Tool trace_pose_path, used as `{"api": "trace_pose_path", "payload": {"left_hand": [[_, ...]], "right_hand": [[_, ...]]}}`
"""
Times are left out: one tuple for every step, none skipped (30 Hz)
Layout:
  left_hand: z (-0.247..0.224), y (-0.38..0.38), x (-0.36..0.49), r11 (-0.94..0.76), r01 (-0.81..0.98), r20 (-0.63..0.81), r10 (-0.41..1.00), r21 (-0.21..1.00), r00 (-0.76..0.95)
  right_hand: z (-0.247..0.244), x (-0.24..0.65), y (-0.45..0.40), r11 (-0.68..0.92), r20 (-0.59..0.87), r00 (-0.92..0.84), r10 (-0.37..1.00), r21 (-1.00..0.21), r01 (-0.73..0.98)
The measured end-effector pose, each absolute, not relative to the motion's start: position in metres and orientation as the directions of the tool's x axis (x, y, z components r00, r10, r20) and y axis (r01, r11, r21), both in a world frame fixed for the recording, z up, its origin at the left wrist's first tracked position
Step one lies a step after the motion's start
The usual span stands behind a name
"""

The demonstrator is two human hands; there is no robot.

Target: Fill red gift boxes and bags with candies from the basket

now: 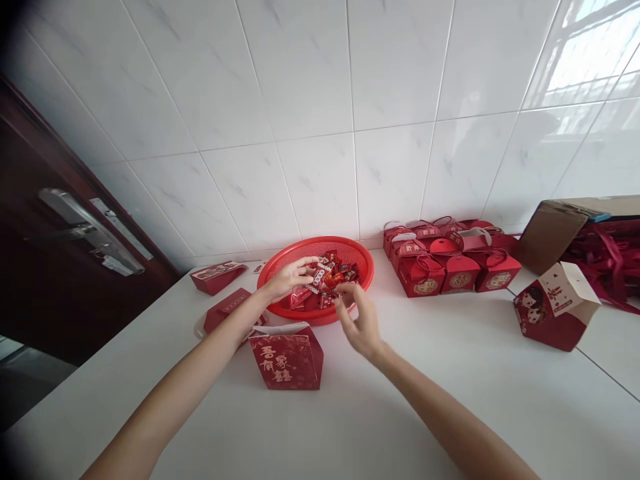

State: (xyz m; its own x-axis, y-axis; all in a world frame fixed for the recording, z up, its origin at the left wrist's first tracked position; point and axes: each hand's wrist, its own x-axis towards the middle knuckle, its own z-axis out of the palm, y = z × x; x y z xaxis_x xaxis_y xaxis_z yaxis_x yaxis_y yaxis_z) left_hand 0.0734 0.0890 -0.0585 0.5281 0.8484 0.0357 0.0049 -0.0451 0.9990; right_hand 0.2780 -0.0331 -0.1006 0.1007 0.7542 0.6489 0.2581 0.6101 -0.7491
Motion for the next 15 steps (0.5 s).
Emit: {"api": "trace_pose_path", "payload": {"left_hand": [[-0.055, 0.088, 0.076, -0.057, -0.005, 0.052, 0.853, 0.998, 0.519], [-0.052, 0.087, 0.079, -0.07, -0.016, 0.068, 0.856, 0.997, 0.513], [-0.049, 0.086, 0.082, -0.084, -0.027, 0.087, 0.855, 0.996, 0.511], [-0.047, 0.085, 0.086, -0.101, -0.04, 0.107, 0.852, 0.994, 0.512], [-0.046, 0.085, 0.089, -0.12, -0.053, 0.13, 0.849, 0.991, 0.512], [-0.046, 0.086, 0.092, -0.138, -0.062, 0.151, 0.846, 0.988, 0.511], [-0.047, 0.087, 0.094, -0.155, -0.066, 0.167, 0.847, 0.986, 0.504], [-0.048, 0.089, 0.095, -0.17, -0.059, 0.176, 0.851, 0.984, 0.495], [-0.05, 0.091, 0.096, -0.181, -0.039, 0.177, 0.855, 0.983, 0.487], [-0.052, 0.094, 0.096, -0.194, -0.002, 0.172, 0.86, 0.981, 0.48], [-0.054, 0.097, 0.095, -0.215, 0.061, 0.159, 0.859, 0.975, 0.487], [-0.055, 0.1, 0.095, -0.249, 0.155, 0.135, 0.844, 0.956, 0.519], [-0.057, 0.102, 0.094, -0.294, 0.263, 0.099, 0.817, 0.919, 0.567], [-0.059, 0.105, 0.094, -0.344, 0.363, 0.052, 0.784, 0.866, 0.618], [-0.06, 0.106, 0.095, -0.387, 0.437, 0.003, 0.752, 0.812, 0.66]], "right_hand": [[-0.09, 0.28, -0.022, 0.586, 0.633, 0.124, 0.764, -0.761, 0.278], [-0.082, 0.281, -0.01, 0.552, 0.609, 0.153, 0.778, -0.779, 0.296], [-0.074, 0.281, 0.001, 0.511, 0.572, 0.176, 0.801, -0.807, 0.296], [-0.069, 0.28, 0.011, 0.466, 0.517, 0.169, 0.839, -0.844, 0.266], [-0.065, 0.278, 0.021, 0.424, 0.459, 0.147, 0.876, -0.879, 0.217], [-0.063, 0.275, 0.029, 0.393, 0.414, 0.127, 0.901, -0.905, 0.162], [-0.062, 0.273, 0.037, 0.369, 0.379, 0.131, 0.916, -0.925, 0.094], [-0.062, 0.27, 0.043, 0.354, 0.353, 0.157, 0.923, -0.935, 0.021], [-0.062, 0.268, 0.048, 0.347, 0.331, 0.201, 0.922, -0.937, -0.048], [-0.063, 0.266, 0.052, 0.344, 0.309, 0.251, 0.918, -0.933, -0.11], [-0.063, 0.264, 0.056, 0.339, 0.284, 0.292, 0.913, -0.927, -0.16], [-0.063, 0.264, 0.059, 0.331, 0.26, 0.318, 0.912, -0.923, -0.196], [-0.063, 0.264, 0.062, 0.32, 0.238, 0.333, 0.912, -0.921, -0.22], [-0.064, 0.264, 0.065, 0.308, 0.218, 0.342, 0.914, -0.921, -0.237], [-0.064, 0.265, 0.067, 0.292, 0.193, 0.348, 0.917, -0.921, -0.257]]}}
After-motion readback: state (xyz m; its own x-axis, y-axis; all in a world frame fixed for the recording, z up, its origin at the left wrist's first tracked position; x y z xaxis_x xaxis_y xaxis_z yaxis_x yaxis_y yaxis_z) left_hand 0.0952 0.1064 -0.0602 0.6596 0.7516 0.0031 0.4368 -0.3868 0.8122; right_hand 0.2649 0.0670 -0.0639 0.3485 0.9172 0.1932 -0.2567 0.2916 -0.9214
